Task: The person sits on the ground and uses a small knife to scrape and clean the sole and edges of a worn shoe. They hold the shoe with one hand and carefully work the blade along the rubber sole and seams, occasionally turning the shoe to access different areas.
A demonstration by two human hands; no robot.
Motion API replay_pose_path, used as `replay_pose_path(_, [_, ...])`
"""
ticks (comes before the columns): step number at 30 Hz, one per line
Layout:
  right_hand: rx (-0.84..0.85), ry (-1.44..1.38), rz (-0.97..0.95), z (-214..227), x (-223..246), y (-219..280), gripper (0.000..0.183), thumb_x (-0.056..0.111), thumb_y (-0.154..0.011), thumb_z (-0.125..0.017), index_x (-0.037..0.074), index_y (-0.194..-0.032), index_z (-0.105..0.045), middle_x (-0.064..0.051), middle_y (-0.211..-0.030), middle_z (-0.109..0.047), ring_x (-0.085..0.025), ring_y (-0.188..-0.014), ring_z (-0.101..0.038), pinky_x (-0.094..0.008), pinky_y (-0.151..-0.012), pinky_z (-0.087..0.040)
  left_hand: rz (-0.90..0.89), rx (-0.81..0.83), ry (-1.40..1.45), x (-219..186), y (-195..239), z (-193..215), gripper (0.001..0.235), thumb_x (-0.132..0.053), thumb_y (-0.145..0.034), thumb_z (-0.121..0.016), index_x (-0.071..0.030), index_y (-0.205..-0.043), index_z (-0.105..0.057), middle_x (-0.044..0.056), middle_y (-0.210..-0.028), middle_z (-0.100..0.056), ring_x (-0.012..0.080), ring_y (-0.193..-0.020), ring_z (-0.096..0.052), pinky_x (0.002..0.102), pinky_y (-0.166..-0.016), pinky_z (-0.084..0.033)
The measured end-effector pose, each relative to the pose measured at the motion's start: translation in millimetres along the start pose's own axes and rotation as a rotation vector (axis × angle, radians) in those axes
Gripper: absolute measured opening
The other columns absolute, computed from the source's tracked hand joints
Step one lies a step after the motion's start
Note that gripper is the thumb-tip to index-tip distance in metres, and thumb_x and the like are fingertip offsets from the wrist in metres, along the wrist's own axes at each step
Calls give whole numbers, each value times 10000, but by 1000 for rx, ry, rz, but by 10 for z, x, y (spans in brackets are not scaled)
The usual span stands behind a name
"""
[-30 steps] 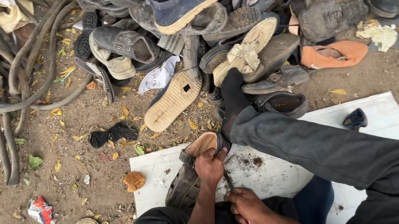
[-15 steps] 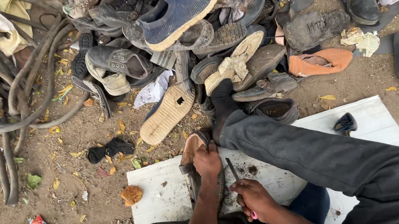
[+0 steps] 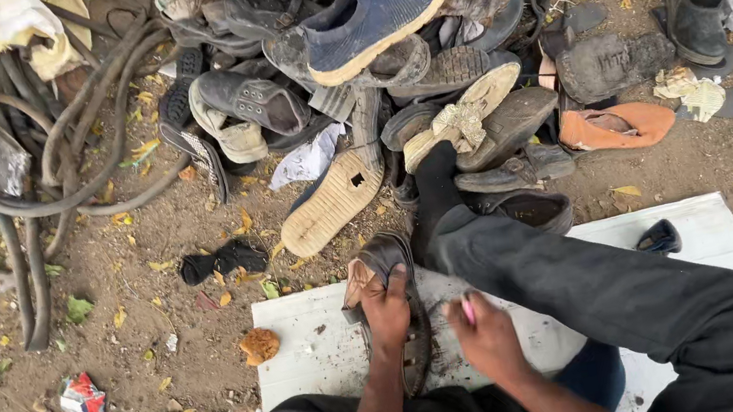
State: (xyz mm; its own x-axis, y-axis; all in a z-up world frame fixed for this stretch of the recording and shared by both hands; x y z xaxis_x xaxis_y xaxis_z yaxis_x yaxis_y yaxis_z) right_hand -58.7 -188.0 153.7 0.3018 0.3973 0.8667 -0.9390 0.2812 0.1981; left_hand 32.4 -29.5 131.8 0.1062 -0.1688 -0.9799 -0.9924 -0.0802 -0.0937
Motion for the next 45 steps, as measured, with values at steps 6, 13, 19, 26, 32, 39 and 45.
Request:
replay_pose_path(6, [101, -255, 115, -184, 301, -697, 344, 353, -937, -765, 19, -918, -686, -24, -735, -494, -81, -690, -424, -308, -598, -397, 164, 15, -39, -369, 313, -12, 179, -102, -988, -649, 4, -1079, -762, 13, -922, -725, 105, -831, -592, 298, -767, -497])
replay_pose_path(13, [-76, -333, 102, -603, 110, -879, 451, 378, -1000, -694, -21, -802, -623, -48, -640, -542, -116, -627, -432, -361, -571, -414, 127, -30, -93, -584, 300, 127, 194, -113, -971, -632, 10, -1051, -759, -27, -921, -772, 44, -827, -637, 230, -766, -523])
replay_pose_path(19, [-116, -144, 16, -771, 88, -1157, 429, 349, -986, -700, -25, -781, -657, -115, -639, -615, -209, -569, -539, -388, -590, -446, 86, -42, 39, -322, 430, 198, 176, -81, -965, -625, 11, -1049, -749, -38, -906, -734, 43, -786, -593, 239, -713, -504])
replay_pose_path(26, [182, -359, -203, -421, 393, -1020, 434, 414, -949, -726, 14, -795, -654, -81, -522, -523, -177, -393, -444, -379, -391, -337, 131, -35, 139, -35, 308, 204, 123, -82, -1000, -688, 25, -939, -687, 6, -850, -663, 89, -764, -538, 280, -687, -457])
replay_pose_path(32, [303, -208, 205, -250, 872, -749, 436, 469, -936, -723, 41, -859, -686, 7, -617, -581, -97, -546, -531, -323, -492, -416, 290, 22, 431, -95, 531, 227, 164, -69, -959, -683, -14, -1101, -742, -11, -987, -732, 88, -852, -613, 284, -776, -497])
replay_pose_path(39, [256, -171, 280, -344, 792, -743, 527, 455, -1003, -686, -13, -778, -596, -25, -646, -434, -117, -656, -378, -371, -556, -390, 323, 157, 245, -430, 781, 322, 149, -72, -947, -697, -33, -1071, -771, -33, -953, -727, 71, -837, -594, 277, -765, -497])
replay_pose_path(45, [381, -776, -288, -733, 178, -655, 407, 402, -898, -740, 1, -967, -748, 4, -795, -739, -94, -715, -642, -316, -668, -537, 311, 258, -15, -627, 1142, 259, 78, -61, -958, -700, -2, -983, -746, -53, -899, -714, 69, -834, -573, 284, -764, -512])
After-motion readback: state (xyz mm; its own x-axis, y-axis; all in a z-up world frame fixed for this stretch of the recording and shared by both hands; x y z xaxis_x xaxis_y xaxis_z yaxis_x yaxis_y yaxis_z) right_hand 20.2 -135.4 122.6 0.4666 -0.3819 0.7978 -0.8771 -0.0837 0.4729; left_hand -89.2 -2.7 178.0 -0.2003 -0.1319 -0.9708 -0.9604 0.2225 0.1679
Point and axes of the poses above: each hand's wrist, its own y-axis away from the middle knuckle, its own z-axis out of the back of the hand, x = y × z, the point moved 7 cm from there along -y, towards the middle knuckle
